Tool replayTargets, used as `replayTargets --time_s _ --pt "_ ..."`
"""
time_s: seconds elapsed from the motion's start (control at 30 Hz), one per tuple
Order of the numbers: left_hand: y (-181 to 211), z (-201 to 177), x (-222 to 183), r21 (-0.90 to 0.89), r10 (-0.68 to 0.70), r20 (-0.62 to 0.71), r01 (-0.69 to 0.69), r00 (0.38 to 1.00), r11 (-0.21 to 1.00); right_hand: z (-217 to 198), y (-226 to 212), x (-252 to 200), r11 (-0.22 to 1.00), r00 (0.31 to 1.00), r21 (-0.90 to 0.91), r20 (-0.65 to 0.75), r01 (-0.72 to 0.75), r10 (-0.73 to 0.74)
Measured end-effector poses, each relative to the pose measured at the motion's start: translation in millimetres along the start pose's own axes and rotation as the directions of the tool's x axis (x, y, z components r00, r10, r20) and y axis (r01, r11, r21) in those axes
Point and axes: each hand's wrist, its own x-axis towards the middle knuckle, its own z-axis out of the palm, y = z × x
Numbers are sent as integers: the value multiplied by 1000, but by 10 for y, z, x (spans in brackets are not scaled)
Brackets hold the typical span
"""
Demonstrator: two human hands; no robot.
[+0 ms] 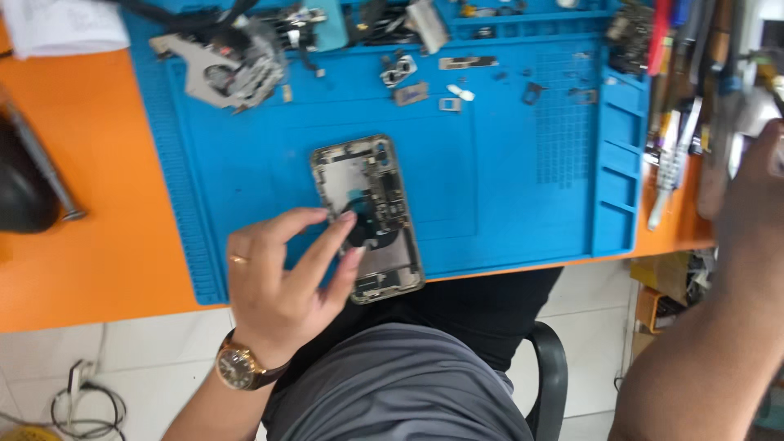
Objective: The person disassembles a smartphone on a blue work mat, using tweezers and a screwdriver to remove screws and internal components. They carefully lift and separate parts of the device, placing removed items on the mat.
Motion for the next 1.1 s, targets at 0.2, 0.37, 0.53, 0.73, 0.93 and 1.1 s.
replayTargets --time_s 0.2,0.37,0.53,0.73,0.93,1.1 --pt "-19 -8 14 15 15 62 -16 998 1000 -38 -121 -241 809 880 523 475 -267 -16" --pt "-9 -13 29 99 -15 118 3 993 995 -2199 -2444 257 42 949 973 230 -226 -218" --pt "19 -17 65 46 -14 269 1 963 999 -2323 -2974 213 124 991 992 27 -10 -135" --pt "5 -51 126 -19 25 322 -20 946 1000 -2271 -3091 213 -77 962 997 -42 22 -270" --pt "-15 -52 130 -26 41 360 -34 932 999 -2276 -3083 273 151 972 988 16 20 -234" --pt "-16 -50 149 -7 52 375 -53 926 999 -2248 -3047 284 216 969 976 26 28 -245"
